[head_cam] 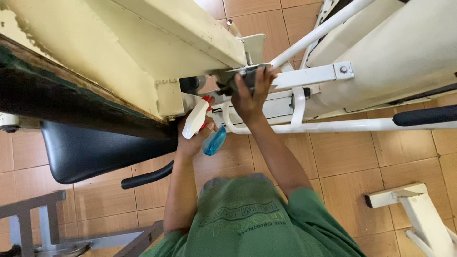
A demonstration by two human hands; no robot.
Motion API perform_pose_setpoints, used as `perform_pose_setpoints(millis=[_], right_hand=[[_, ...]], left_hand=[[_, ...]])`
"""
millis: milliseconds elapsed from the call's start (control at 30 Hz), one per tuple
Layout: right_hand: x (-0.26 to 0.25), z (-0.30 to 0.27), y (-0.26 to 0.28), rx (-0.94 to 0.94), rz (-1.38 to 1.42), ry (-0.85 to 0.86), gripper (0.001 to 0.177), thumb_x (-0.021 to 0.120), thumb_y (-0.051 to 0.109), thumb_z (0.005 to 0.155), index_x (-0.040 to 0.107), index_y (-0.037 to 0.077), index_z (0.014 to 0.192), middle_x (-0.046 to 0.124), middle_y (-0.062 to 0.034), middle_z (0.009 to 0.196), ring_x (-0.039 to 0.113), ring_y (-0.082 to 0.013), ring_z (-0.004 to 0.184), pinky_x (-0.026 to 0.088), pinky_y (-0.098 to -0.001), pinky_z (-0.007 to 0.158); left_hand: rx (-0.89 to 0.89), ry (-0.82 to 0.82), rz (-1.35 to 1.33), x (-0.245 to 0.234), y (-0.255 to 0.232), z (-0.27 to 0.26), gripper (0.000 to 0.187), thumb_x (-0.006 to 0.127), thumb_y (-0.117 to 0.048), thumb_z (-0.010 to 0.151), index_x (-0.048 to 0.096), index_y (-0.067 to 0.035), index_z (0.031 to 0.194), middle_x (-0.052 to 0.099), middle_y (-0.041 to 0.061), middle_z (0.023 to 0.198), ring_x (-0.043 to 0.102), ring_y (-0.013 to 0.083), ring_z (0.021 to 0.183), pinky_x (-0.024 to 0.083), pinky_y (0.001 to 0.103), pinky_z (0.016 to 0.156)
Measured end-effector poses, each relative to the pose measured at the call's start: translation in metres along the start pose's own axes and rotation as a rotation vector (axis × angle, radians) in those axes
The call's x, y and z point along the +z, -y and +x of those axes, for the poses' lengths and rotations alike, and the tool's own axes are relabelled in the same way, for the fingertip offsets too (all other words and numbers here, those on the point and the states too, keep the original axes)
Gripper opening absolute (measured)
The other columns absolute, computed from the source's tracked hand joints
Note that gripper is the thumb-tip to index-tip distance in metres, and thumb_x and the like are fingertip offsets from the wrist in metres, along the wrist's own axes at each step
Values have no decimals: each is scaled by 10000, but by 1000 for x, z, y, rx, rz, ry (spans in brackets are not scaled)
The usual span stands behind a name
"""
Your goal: The person cleans a gym machine by spraying liquid from a bottle onto the leather seat and frame and then wiping the surfaces with a cloth.
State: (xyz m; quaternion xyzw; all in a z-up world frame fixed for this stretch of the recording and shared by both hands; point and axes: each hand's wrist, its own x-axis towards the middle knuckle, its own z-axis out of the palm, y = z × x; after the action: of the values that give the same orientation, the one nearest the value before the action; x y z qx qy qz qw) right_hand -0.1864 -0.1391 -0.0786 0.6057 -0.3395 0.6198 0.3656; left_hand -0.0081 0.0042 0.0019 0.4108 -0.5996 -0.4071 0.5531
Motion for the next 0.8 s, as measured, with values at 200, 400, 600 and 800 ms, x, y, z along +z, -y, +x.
perform_pose_setpoints(millis=[200,400,600,800], right_hand=[[-25,-51,2,-161,45,187,346,741,289,906,753,390,1237,609,-26,1499,419,-330,1496,270,-512,1258],[-23,-16,-17,-53,142,95,291,788,205,884,813,298,1158,632,-120,1453,489,-377,1421,373,-503,1211],[-13,33,13,138,101,-10,284,642,88,942,776,71,1192,572,-342,1401,534,-536,1302,477,-600,1083],[-37,-35,-17,-179,163,207,289,814,253,877,812,297,1163,728,-121,1295,689,-331,1191,506,-487,1087]], left_hand=[[5,-50,-35,2,8,-4,166,727,-178,925,737,-65,803,725,71,686,619,146,612,464,253,618],[21,-125,-108,19,-42,2,272,694,-47,954,615,39,1200,728,133,757,696,192,708,512,287,628],[-102,-215,-179,31,8,-9,446,756,-35,917,568,11,1319,728,169,752,729,207,681,551,275,572],[-40,-140,-169,44,-21,14,667,672,-3,960,401,-35,1569,716,177,859,718,193,816,611,316,737]])
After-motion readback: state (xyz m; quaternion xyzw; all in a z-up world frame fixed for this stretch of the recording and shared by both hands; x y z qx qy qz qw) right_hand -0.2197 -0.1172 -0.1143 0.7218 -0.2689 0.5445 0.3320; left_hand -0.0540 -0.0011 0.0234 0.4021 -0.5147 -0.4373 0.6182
